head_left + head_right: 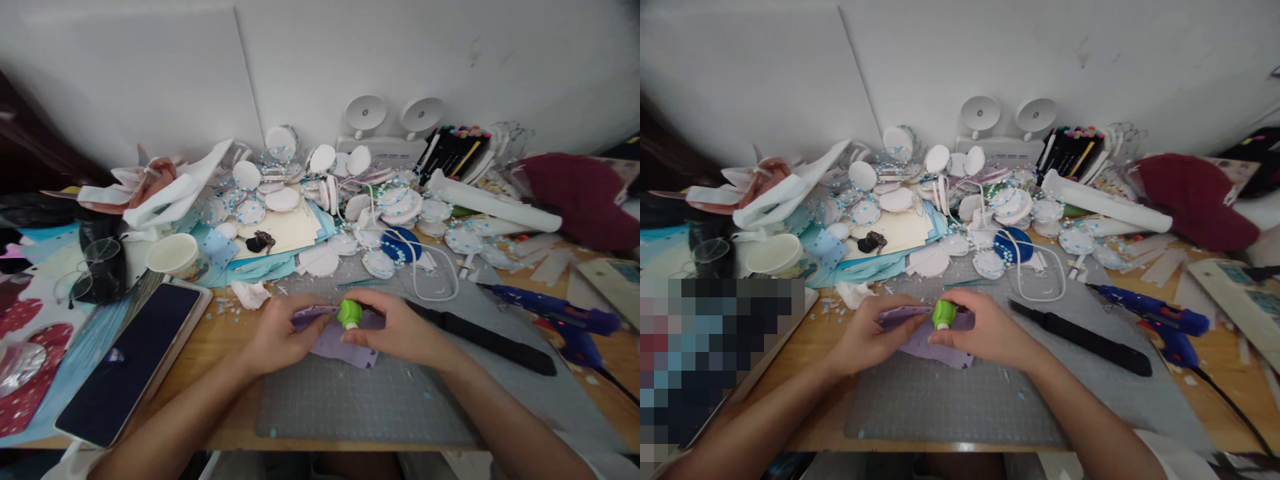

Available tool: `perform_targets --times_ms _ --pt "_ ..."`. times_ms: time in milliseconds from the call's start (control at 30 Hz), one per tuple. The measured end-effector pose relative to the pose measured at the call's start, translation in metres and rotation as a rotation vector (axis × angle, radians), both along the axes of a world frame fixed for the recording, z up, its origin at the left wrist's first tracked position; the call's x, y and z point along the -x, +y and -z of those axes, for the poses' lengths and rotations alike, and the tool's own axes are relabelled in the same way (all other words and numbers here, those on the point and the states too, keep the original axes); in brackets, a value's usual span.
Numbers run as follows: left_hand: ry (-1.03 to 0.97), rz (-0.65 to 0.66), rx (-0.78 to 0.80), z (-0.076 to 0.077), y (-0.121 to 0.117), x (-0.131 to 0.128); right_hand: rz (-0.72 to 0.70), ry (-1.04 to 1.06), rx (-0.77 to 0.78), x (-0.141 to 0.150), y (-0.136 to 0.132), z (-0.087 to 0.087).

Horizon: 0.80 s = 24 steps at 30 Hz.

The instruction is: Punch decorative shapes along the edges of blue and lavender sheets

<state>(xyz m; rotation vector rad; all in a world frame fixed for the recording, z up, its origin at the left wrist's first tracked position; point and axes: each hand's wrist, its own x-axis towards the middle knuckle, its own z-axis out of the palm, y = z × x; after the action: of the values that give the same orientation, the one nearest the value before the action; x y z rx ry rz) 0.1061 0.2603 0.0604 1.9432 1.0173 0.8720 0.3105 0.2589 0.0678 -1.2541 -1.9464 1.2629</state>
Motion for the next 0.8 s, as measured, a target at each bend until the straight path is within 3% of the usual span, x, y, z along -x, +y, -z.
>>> perform_targets --times_ms 400,533,633,800 --pt "0.006 0.043 -0.095 0.000 -0.002 0.000 -0.018 -0.063 -0.189 0.004 -0.003 0.003" --pt "-0.021 -0.092 -0.324 -0.009 0.000 0.007 -0.010 -0.115 -0.286 0.005 -0.003 0.003" --pt "0.110 -0.061 -0.552 -0.015 0.002 0.010 -0.031 -0.169 -0.362 0.008 -0.005 0.004" --pt "0.502 0.111 -0.524 -0.012 0.002 0.003 -0.099 -0.301 -0.444 0.017 -0.011 0.009"
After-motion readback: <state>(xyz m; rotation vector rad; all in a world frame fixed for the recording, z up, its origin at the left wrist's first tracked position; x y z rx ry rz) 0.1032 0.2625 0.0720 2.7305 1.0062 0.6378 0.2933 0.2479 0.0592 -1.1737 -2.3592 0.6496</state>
